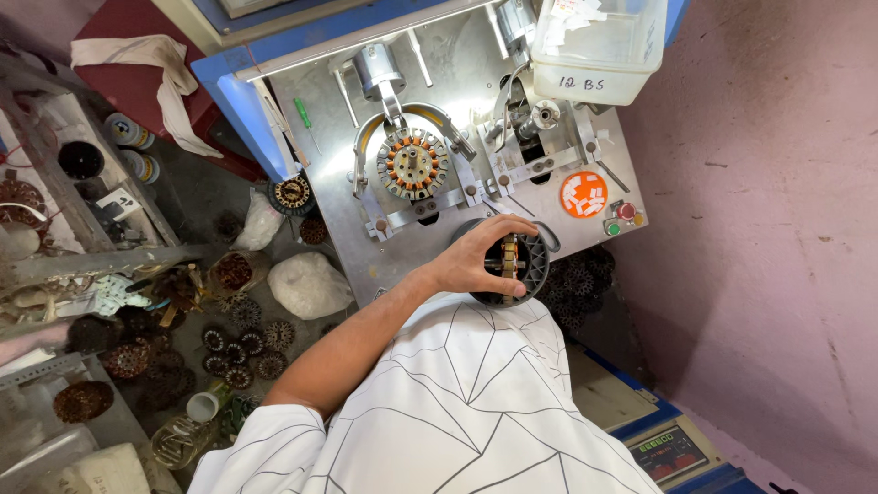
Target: The person uses a green-handled screwdriver to tighten screws on a cylindrical motor stator assembly. They repeatedly rotate the stator and adjust its position on a workbench while using the screwdriver to secure components.
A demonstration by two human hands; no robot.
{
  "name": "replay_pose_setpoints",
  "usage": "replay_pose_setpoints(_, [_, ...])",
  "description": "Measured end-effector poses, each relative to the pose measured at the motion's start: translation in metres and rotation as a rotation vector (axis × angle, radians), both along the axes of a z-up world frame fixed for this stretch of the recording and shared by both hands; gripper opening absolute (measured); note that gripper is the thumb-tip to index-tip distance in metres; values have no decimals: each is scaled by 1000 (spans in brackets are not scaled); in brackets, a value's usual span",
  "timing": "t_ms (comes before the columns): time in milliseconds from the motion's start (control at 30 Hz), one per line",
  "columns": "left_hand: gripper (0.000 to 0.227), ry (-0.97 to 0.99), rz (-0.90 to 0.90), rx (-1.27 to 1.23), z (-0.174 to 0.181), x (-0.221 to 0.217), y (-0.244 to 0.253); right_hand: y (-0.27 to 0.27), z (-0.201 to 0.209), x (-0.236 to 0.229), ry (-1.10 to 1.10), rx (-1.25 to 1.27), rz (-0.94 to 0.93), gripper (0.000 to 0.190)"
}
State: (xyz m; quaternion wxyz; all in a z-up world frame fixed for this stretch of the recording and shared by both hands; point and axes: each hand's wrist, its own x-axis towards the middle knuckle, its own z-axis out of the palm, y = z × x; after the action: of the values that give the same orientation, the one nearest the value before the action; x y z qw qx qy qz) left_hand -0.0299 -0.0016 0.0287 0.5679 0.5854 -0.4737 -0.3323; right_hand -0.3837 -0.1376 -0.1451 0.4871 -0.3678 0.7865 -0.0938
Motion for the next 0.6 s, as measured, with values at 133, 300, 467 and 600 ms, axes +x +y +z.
replay_pose_setpoints(133, [78,4,9,-6,-2,-1,2,-4,9,12,6,5,-6,65])
replay_pose_setpoints(300, [88,-36,6,-4,9,0,2,-21,12,37,-8,-26,-18,68])
replay_pose_setpoints(467, [112,-125,33,78,17,-10,4,-30,-14,31,-36,-137,-62,71])
replay_pose_setpoints(600, [108,-175,121,-97,16,-20,4,-52,1,35,-298,-481,-105,74])
